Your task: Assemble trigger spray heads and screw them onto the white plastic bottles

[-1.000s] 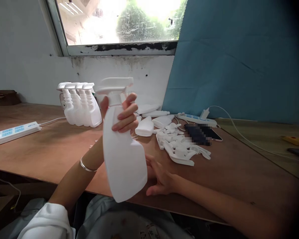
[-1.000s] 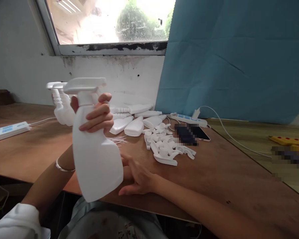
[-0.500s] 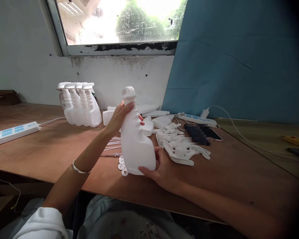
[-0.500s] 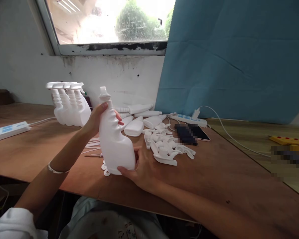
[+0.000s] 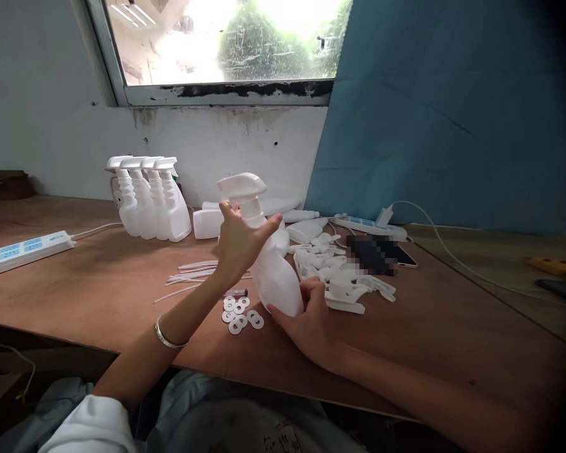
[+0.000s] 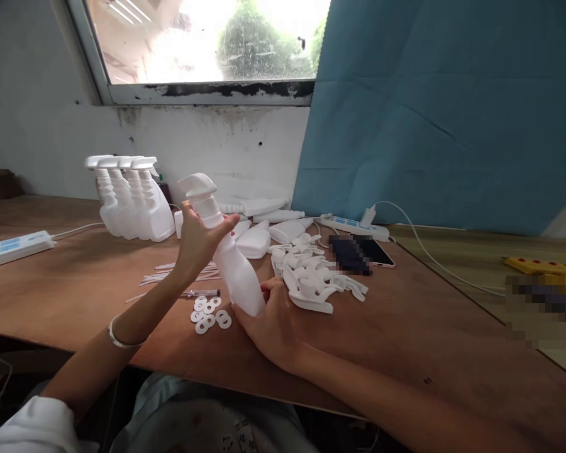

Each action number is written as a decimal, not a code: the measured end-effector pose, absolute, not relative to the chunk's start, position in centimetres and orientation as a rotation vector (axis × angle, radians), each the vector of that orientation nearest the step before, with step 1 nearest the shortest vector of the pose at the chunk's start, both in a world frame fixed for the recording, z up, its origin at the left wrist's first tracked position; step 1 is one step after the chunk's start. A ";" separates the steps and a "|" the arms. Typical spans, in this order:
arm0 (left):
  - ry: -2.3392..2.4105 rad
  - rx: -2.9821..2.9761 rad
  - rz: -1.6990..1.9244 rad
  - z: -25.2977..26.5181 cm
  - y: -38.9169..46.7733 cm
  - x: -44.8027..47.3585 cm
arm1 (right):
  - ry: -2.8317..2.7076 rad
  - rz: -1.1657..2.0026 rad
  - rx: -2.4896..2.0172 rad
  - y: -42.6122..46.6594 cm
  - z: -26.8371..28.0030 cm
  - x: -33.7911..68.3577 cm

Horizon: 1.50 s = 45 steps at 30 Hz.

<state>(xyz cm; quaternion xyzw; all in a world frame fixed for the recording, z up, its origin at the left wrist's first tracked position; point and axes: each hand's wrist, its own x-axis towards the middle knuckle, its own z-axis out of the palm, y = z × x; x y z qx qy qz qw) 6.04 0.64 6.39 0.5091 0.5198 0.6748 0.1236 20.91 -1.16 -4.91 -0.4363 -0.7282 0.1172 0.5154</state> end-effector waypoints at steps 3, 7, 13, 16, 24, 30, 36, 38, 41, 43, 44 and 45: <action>1.481 1.509 1.952 6.4 0.5 6.4 | -1.762 0.254 -1.050 -1.3 -4.7 20.8; 1.456 1.508 1.948 6.4 0.4 6.7 | -1.829 0.247 -1.020 -1.2 -4.4 20.6; 1.397 1.830 1.786 6.4 0.0 7.8 | -2.005 0.331 -0.996 -1.5 -4.2 20.7; 1.280 1.852 1.697 6.7 0.0 7.9 | -2.057 0.433 -0.994 -1.8 -3.8 20.8; 1.071 1.714 1.716 6.4 0.4 8.1 | -2.047 0.498 -0.958 -1.7 -4.2 20.9; 1.031 1.589 1.742 5.9 -0.2 8.8 | -2.035 0.535 -0.966 -1.8 -4.2 20.9; 0.974 1.582 1.775 5.7 0.0 8.8 | -2.051 0.529 -0.987 -1.8 -4.1 20.8; 0.960 1.591 1.764 5.5 0.3 8.6 | -2.062 0.515 -1.005 -1.8 -4.0 20.8; 0.969 1.585 1.733 5.3 0.8 8.4 | -2.076 0.500 -1.034 -1.7 -3.9 20.8; 0.986 1.584 1.705 5.2 0.9 8.3 | -2.085 0.509 -1.027 -1.7 -3.8 20.8; 0.995 1.586 1.701 5.2 1.0 8.3 | -2.086 0.515 -1.016 -1.7 -3.8 20.8; 1.005 1.589 1.707 5.1 0.9 8.3 | -2.084 0.516 -1.008 -1.7 -3.8 20.8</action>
